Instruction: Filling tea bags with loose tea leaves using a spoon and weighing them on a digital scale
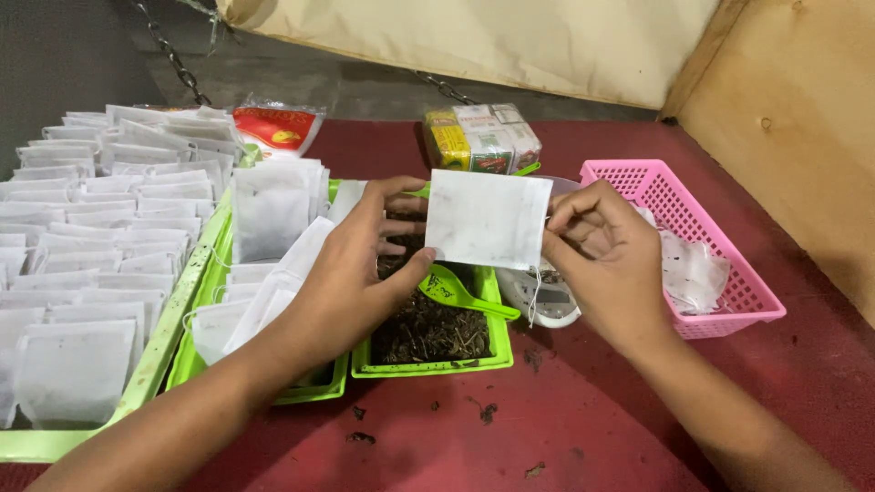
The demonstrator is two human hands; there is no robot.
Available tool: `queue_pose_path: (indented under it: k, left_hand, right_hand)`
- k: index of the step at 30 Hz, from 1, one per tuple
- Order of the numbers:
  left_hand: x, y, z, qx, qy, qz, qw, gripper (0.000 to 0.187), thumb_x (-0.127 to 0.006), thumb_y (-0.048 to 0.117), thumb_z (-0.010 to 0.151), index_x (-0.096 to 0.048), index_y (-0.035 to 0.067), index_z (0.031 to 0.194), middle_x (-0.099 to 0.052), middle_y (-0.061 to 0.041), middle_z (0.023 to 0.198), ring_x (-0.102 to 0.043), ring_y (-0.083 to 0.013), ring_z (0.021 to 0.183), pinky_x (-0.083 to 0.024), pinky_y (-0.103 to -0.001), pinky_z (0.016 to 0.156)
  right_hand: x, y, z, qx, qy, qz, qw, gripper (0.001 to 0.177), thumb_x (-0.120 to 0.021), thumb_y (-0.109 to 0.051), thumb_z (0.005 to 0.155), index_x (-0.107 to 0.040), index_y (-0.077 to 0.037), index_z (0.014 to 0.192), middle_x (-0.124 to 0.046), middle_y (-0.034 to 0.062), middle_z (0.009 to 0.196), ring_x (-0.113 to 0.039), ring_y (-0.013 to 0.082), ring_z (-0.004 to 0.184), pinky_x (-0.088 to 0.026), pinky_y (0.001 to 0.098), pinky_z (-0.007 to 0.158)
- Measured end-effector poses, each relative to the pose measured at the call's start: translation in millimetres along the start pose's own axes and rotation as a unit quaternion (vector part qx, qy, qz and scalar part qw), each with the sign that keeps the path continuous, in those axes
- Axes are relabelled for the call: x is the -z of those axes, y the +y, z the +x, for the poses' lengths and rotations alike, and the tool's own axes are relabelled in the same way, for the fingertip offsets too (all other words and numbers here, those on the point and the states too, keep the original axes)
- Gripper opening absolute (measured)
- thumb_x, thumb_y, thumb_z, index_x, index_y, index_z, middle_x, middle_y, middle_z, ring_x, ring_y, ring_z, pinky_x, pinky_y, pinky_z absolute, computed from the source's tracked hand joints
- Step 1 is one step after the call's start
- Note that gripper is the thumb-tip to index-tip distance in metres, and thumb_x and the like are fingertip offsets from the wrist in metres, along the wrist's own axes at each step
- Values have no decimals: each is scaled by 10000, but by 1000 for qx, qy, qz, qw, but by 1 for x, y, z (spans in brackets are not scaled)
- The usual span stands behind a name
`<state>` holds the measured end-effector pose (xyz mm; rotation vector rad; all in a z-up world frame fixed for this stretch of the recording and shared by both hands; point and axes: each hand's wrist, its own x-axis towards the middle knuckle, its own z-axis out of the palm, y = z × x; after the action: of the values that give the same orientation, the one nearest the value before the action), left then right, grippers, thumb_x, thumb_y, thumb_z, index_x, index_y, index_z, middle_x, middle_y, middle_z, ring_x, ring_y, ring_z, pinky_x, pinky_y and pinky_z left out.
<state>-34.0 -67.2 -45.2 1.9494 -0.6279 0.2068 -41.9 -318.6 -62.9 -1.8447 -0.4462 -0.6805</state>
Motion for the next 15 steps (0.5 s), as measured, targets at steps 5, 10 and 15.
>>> queue_pose_path:
  k: [5, 10, 15]
  left_hand:
    - [2, -5, 0, -120, -2, 80, 990, 663, -692, 242, 881, -410, 51, 1450, -538, -161, 1451, -554, -301, 1324, -444, -408, 1054]
    - [3, -2, -4, -238, -27, 200, 950, 881, -772, 432, 861, -349, 49, 1533, -423, -187, 1585, -408, -352, 1475, -339, -523, 1158]
    - [-5, -11, -2, -231, -54, 289, 927, 998, -794, 579, 783, -372, 125, 1565, -559, -97, 1390, -418, -356, 1391, -355, -532, 985]
  right_hand:
    - [-2, 5, -2, -29, -30, 11, 999, 198, -713, 77, 890, -649, -70, 1005, -700, 61, 1020, -697, 133, 947, -610, 253, 935]
    - [-15, 4, -9, -48, -106, 62, 991, 176, -739, 27, 876, -739, -34, 1042, -779, 70, 991, -726, 134, 880, -589, 238, 827]
    - [-24, 5, -16, -51, -156, 125, 979, 195, -717, 18, 902, -747, 17, 1094, -740, 118, 1097, -693, 154, 1018, -555, 244, 917]
